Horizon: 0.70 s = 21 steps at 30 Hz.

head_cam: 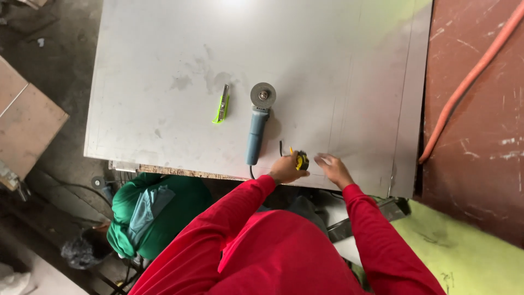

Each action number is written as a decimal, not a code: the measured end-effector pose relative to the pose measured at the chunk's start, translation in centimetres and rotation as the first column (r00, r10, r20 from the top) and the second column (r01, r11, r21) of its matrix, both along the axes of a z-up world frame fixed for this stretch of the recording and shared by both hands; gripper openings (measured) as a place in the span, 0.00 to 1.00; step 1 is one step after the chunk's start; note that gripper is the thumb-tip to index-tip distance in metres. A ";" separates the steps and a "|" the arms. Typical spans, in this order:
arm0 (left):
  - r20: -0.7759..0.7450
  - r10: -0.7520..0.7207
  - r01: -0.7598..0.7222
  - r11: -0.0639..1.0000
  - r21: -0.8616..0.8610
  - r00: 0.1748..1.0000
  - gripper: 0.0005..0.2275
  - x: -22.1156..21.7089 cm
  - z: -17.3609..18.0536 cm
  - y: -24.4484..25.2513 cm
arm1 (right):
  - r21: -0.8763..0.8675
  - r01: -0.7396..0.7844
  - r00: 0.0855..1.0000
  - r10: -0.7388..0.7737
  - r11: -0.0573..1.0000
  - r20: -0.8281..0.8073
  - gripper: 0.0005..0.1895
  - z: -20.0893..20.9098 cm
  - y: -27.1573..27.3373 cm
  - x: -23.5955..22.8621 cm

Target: The person measures a large sheet of metal on a workbench using a tape measure and a pencil. They mark the metal at specific intervals while another person works in the background. The person repeatedly extends the tape measure and marks the surface.

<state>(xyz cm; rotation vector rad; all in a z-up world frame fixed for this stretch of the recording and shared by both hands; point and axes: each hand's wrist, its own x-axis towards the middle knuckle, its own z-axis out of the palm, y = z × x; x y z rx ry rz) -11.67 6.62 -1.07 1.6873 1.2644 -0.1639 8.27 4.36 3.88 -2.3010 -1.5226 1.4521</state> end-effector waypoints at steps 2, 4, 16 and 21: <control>0.168 0.155 -0.166 0.985 0.056 0.974 0.35 -0.6 0.7 0.7 | 0.089 0.276 0.875 -0.211 0.957 -0.437 0.34 7.7 0.2 -6.4; 0.181 0.140 -0.150 0.988 0.042 0.973 0.33 -1.4 0.7 1.5 | -0.008 0.421 0.747 -0.352 0.907 -0.563 0.37 6.2 0.3 -8.3; 0.367 -0.016 0.037 0.998 -0.052 0.930 0.30 -8.4 9.4 2.5 | 0.204 0.201 0.919 -0.113 0.958 -0.379 0.34 -1.1 -3.8 -7.7; 0.439 0.188 -0.178 0.982 -0.064 0.879 0.23 -8.7 6.7 2.6 | 0.210 0.198 0.918 -0.106 0.958 -0.381 0.26 1.6 -3.0 -9.8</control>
